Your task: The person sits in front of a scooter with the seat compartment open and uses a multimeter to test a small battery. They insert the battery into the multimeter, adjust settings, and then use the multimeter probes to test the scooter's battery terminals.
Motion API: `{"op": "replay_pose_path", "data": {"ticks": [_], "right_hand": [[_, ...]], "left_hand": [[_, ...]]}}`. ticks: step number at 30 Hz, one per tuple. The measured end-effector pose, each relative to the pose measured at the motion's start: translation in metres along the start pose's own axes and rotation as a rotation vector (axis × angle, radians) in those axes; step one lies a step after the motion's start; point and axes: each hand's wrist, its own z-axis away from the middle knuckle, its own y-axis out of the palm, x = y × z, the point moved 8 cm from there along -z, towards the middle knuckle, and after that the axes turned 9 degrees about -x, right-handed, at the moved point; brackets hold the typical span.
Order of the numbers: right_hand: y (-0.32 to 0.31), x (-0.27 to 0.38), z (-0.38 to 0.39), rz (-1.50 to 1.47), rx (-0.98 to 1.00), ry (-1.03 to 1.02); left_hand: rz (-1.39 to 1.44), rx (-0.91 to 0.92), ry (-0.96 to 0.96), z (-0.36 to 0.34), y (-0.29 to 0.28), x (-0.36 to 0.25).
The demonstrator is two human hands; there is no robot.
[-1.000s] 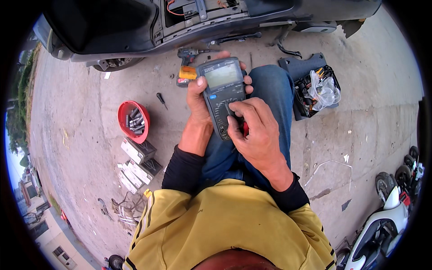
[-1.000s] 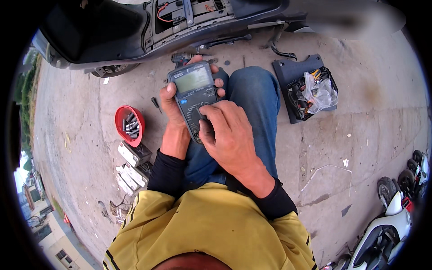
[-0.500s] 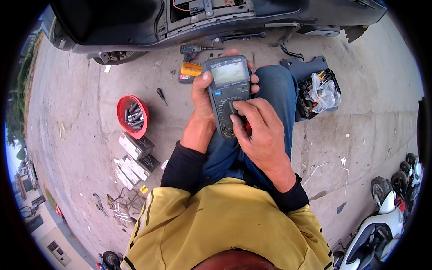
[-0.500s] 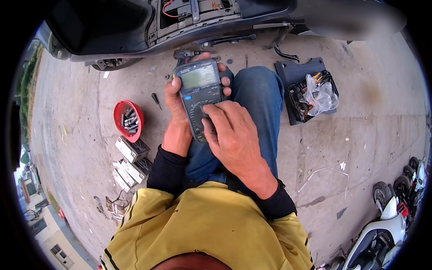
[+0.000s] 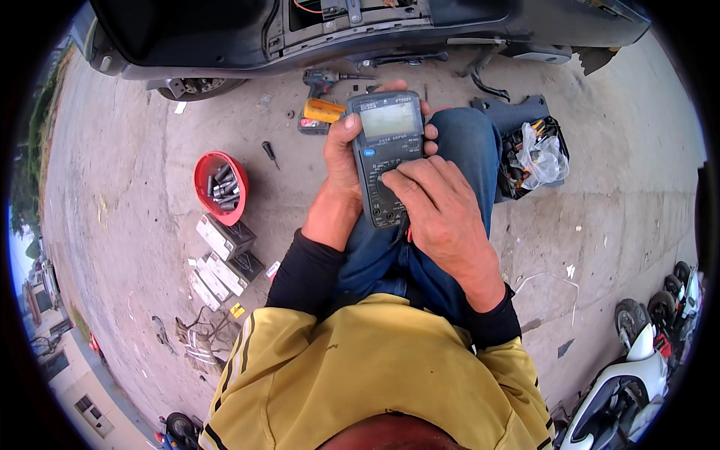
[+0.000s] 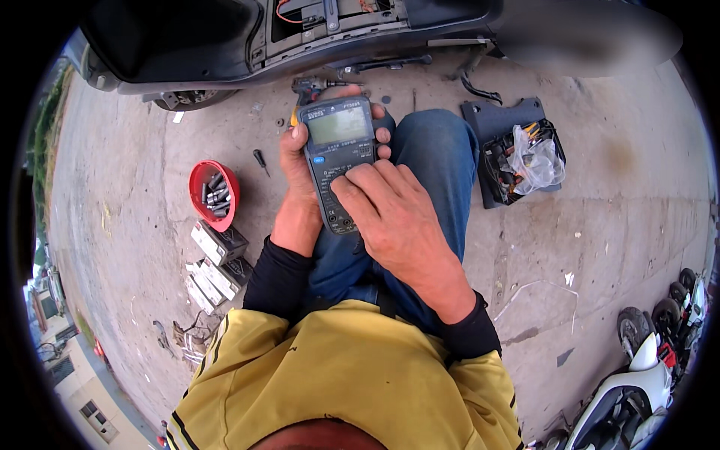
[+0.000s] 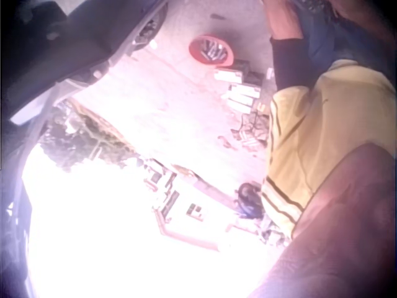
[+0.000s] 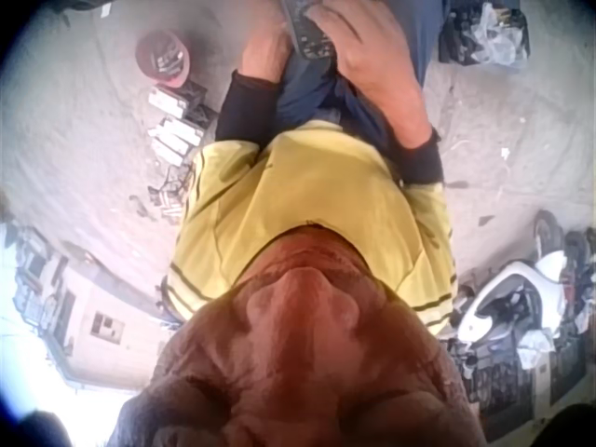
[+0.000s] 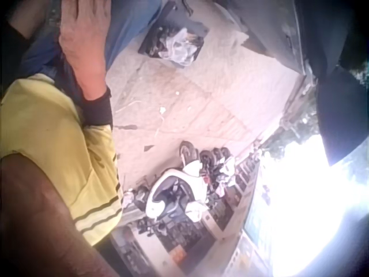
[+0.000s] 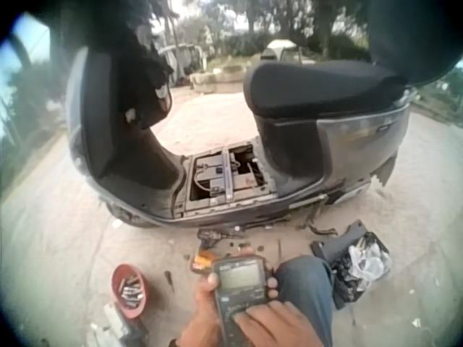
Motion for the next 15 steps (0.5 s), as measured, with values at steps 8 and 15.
{"op": "replay_pose_path", "data": {"ticks": [8, 15], "right_hand": [[-0.0028, 0.0019, -0.0012, 0.019, 0.021, -0.031], [-0.0030, 0.0010, 0.0000, 0.034, -0.002, -0.037]], "left_hand": [[0.016, 0.032, -0.008, -0.0011, -0.0014, 0.0009], [0.045, 0.052, -0.021, -0.0008, -0.0003, 0.0027]]}}
